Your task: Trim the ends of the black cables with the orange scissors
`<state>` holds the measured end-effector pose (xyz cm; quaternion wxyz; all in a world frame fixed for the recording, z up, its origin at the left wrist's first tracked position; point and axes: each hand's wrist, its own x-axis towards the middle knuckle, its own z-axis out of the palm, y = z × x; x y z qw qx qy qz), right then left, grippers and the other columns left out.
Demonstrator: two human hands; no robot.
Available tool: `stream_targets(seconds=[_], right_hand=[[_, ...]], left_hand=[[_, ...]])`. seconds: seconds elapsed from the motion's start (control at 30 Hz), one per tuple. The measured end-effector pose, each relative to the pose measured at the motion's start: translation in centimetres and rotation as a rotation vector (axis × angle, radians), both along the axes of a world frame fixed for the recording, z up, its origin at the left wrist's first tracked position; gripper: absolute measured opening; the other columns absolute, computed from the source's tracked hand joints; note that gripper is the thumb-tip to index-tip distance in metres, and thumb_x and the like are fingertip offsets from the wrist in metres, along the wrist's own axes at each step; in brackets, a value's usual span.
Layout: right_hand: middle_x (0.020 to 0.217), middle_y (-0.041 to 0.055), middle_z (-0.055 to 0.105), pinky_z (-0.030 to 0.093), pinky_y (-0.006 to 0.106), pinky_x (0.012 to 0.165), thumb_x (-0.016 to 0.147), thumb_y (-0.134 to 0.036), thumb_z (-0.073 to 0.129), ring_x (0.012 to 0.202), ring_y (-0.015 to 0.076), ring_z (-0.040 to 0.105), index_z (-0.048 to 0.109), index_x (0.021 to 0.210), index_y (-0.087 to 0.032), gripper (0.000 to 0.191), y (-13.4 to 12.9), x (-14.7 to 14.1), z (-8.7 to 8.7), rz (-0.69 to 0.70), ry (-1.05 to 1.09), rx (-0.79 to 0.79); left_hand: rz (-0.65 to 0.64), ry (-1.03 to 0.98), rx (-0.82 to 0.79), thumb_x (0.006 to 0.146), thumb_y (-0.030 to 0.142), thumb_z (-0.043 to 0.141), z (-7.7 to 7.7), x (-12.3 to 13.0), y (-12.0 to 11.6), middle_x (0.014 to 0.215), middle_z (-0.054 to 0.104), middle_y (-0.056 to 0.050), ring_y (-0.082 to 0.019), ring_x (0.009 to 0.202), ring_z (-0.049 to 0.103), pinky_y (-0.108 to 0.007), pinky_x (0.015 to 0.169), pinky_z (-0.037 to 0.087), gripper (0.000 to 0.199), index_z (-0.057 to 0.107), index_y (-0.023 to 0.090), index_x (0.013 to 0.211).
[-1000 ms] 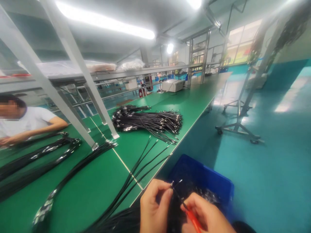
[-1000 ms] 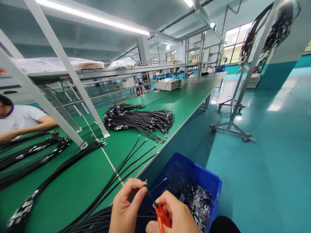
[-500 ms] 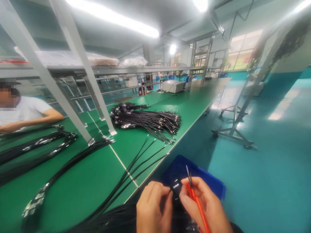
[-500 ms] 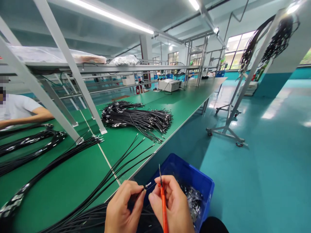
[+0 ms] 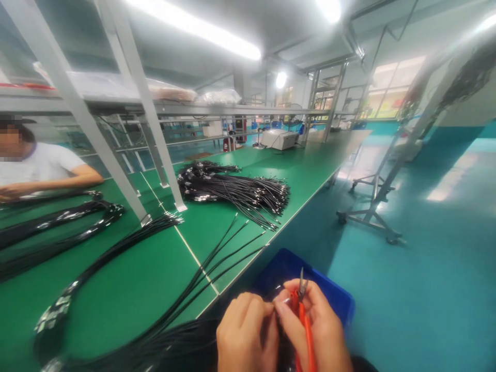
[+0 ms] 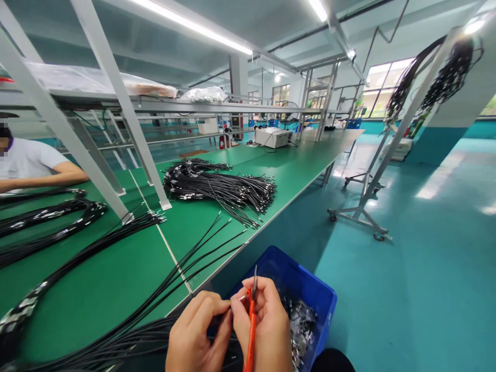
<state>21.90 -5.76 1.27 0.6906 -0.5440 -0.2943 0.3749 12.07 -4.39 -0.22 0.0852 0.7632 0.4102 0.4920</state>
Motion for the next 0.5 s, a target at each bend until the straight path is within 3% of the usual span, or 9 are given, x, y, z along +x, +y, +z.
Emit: stream_targets(seconds=[0.1,0.23,0.4,0.5], right_hand=[[0.068,0.0009,0.067,0.052,0.027,0.060,0.066,-0.029,0.074,0.062,0.0181,0.064,0.059,0.081,-0.024,0.022,-1.1,0.6,-0.5,0.079,-0.034,0.021],[0.078,0.0017,0.068,0.049,0.024,0.060,0.055,-0.031,0.084,0.064,0.0155,0.060,0.063,0.087,-0.024,0.039,-2.0,3.0,0.1,0.244,-0.081,-0.023],[0.057,0.0010,0.062,0.033,0.020,0.046,0.055,-0.062,0.077,0.049,0.0092,0.047,0.065,0.082,-0.018,0.053,-1.8,5.5,0.8,0.878,0.115,-0.146],[0.057,0.0018,0.063,0.028,0.017,0.045,0.051,-0.061,0.079,0.048,0.0073,0.048,0.066,0.080,-0.015,0.056,-1.6,5.6,0.5,0.952,0.235,-0.236]], left_hand=[[-0.062,-0.078,-0.139,0.084,0.012,0.052,0.6,-0.4,0.4,0.064,0.057,0.001,-0.013,0.057,0.055,-0.021,0.053,0.043,0.016,0.055,0.021,0.072],[-0.088,-0.190,-0.319,0.079,0.015,0.057,1.4,-1.2,0.9,0.062,0.057,0.003,-0.013,0.055,0.054,-0.020,0.052,0.044,0.013,0.056,0.021,0.068],[-0.175,-0.298,-0.505,0.076,0.019,0.061,2.1,-1.9,1.4,0.061,0.057,0.003,-0.013,0.057,0.054,-0.021,0.054,0.044,0.010,0.058,0.019,0.067],[-0.223,-0.357,-0.574,0.075,0.020,0.062,2.4,-2.0,1.5,0.061,0.057,0.003,-0.014,0.059,0.053,-0.022,0.056,0.044,0.009,0.058,0.019,0.067]])
